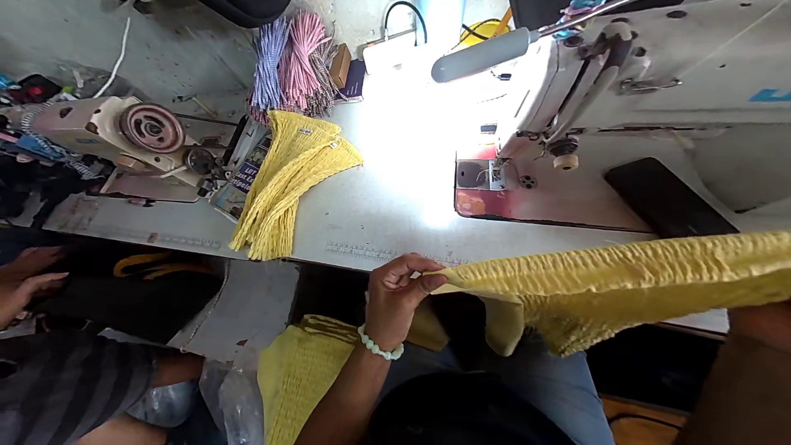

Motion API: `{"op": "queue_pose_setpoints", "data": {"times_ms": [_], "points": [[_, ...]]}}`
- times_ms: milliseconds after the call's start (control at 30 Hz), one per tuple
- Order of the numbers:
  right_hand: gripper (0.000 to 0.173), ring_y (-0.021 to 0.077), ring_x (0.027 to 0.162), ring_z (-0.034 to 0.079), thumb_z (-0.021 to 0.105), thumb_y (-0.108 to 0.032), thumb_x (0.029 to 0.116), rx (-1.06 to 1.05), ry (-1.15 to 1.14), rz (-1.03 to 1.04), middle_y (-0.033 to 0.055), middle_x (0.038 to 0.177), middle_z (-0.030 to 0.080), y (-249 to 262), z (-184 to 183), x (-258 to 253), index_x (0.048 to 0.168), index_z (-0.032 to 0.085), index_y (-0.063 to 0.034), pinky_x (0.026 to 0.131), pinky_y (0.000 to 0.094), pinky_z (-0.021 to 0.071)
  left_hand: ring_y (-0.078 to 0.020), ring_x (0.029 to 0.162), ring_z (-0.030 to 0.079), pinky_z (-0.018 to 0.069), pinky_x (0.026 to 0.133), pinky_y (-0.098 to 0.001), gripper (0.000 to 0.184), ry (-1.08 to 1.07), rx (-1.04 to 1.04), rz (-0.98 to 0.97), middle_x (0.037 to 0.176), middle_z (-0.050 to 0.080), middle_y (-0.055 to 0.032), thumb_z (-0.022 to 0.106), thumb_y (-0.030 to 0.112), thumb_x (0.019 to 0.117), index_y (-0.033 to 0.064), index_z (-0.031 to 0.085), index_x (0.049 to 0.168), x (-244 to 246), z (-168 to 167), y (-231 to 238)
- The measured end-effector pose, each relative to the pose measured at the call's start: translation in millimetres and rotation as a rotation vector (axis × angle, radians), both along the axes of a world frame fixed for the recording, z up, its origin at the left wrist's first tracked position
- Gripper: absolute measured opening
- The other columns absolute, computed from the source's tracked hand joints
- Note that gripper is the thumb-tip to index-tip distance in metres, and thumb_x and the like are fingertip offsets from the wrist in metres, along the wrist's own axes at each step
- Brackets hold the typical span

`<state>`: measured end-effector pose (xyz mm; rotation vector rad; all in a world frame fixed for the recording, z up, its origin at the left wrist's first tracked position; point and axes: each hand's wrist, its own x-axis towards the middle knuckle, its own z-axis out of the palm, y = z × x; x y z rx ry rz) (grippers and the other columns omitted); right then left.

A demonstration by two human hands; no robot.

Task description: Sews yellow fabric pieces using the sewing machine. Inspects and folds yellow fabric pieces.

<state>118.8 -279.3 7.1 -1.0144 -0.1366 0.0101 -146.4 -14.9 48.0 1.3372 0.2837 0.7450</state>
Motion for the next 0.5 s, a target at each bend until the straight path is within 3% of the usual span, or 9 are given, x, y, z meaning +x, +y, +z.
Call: {"op": "queue_pose_setpoints", "data": {"times_ms": [100, 167, 233, 300, 367, 400, 433, 500], "points": [[0.006, 0.0017, 0.086, 0.071, 0.064, -0.018, 0.0997, -0.226, -0.181, 0.194, -0.0118, 0.094, 0.074, 33.9, 29.1, -40.4, 0.106, 0.065, -0.0194, 0.081, 0.0209, 0.0601, -0.0002, 0.096, 0.067, 0.0567, 0.088, -0.0207, 0.008, 0.057, 0.092, -0.056, 0.098, 0.073, 0.0052, 0.068, 0.003, 0.0936, 0.0025, 0.075, 0.099, 1.4, 5.3, 2.9], [0.013, -0.0031, 0.095, 0.069, 0.070, -0.024, 0.0972, -0.331, -0.424, 0.411, -0.0187, 0.106, 0.074, 54.0, 46.3, -68.8, 0.109, 0.072, -0.0295, 0.084, 0.0151, 0.0573, 0.0025, 0.093, 0.064, 0.0546, 0.085, -0.0183, 0.012, 0.180, 0.212, -0.145, 0.098, 0.069, 0.0036, 0.064, 0.007, 0.0976, -0.0021, 0.069, 0.103, -2.0, 9.1, 8.8], [0.017, -0.0096, 0.095, 0.066, 0.069, -0.026, 0.0973, -0.458, -0.601, 0.500, -0.0221, 0.109, 0.072, 67.0, 52.1, -86.8, 0.113, 0.072, -0.0301, 0.080, 0.0083, 0.0543, -0.0047, 0.104, 0.065, 0.0537, 0.093, -0.0230, 0.019, 0.285, 0.376, -0.221, 0.108, 0.070, -0.0065, 0.062, 0.007, 0.0981, -0.0058, 0.069, 0.109, -7.3, 9.2, 13.9], [0.013, -0.0141, 0.083, 0.060, 0.070, -0.023, 0.0964, -0.547, -0.703, 0.490, -0.0155, 0.100, 0.072, 79.2, 50.4, -103.0, 0.109, 0.069, -0.0178, 0.070, 0.0028, 0.0476, -0.0173, 0.125, 0.061, 0.0498, 0.107, -0.0321, 0.028, 0.301, 0.526, -0.253, 0.128, 0.067, -0.0165, 0.060, 0.006, 0.0961, -0.0069, 0.068, 0.120, -13.6, 11.3, 13.7], [0.014, -0.0102, 0.078, 0.056, 0.070, -0.018, 0.0970, -0.571, -0.818, 0.479, -0.0018, 0.093, 0.071, 94.9, 47.0, -117.8, 0.103, 0.067, -0.0061, 0.068, 0.0037, 0.0427, -0.0215, 0.130, 0.060, 0.0443, 0.115, -0.0397, 0.037, 0.276, 0.611, -0.253, 0.134, 0.066, -0.0182, 0.061, 0.015, 0.0977, -0.0071, 0.067, 0.127, -18.5, 16.7, 8.5], [0.014, -0.0067, 0.078, 0.057, 0.069, -0.016, 0.0973, -0.566, -0.878, 0.481, 0.0031, 0.090, 0.070, 103.1, 45.9, -125.0, 0.102, 0.068, -0.0037, 0.069, 0.0050, 0.0436, -0.0197, 0.125, 0.064, 0.0433, 0.116, -0.0413, 0.038, 0.262, 0.623, -0.223, 0.129, 0.070, -0.0166, 0.064, 0.020, 0.0988, -0.0068, 0.068, 0.125, -20.3, 19.8, 4.2], [0.013, -0.0033, 0.079, 0.058, 0.068, -0.016, 0.0980, -0.551, -0.931, 0.493, 0.0058, 0.090, 0.069, 110.9, 46.4, -131.6, 0.102, 0.068, -0.0031, 0.070, 0.0067, 0.0439, -0.0155, 0.115, 0.070, 0.0473, 0.112, -0.0369, 0.033, 0.247, 0.629, -0.157, 0.117, 0.075, -0.0140, 0.068, 0.019, 0.0978, -0.0060, 0.072, 0.119, -21.4, 21.9, 0.2], [0.018, 0.0003, 0.082, 0.060, 0.065, -0.021, 0.1018, -0.513, -0.986, 0.514, 0.0071, 0.093, 0.071, 122.9, 50.3, -140.6, 0.104, 0.068, -0.0035, 0.072, 0.0096, 0.0453, -0.0051, 0.093, 0.072, 0.0572, 0.090, -0.0209, 0.017, 0.208, 0.600, 0.018, 0.097, 0.077, -0.0083, 0.069, 0.009, 0.0947, -0.0040, 0.077, 0.103, -26.2, 22.0, 1.7]]}}
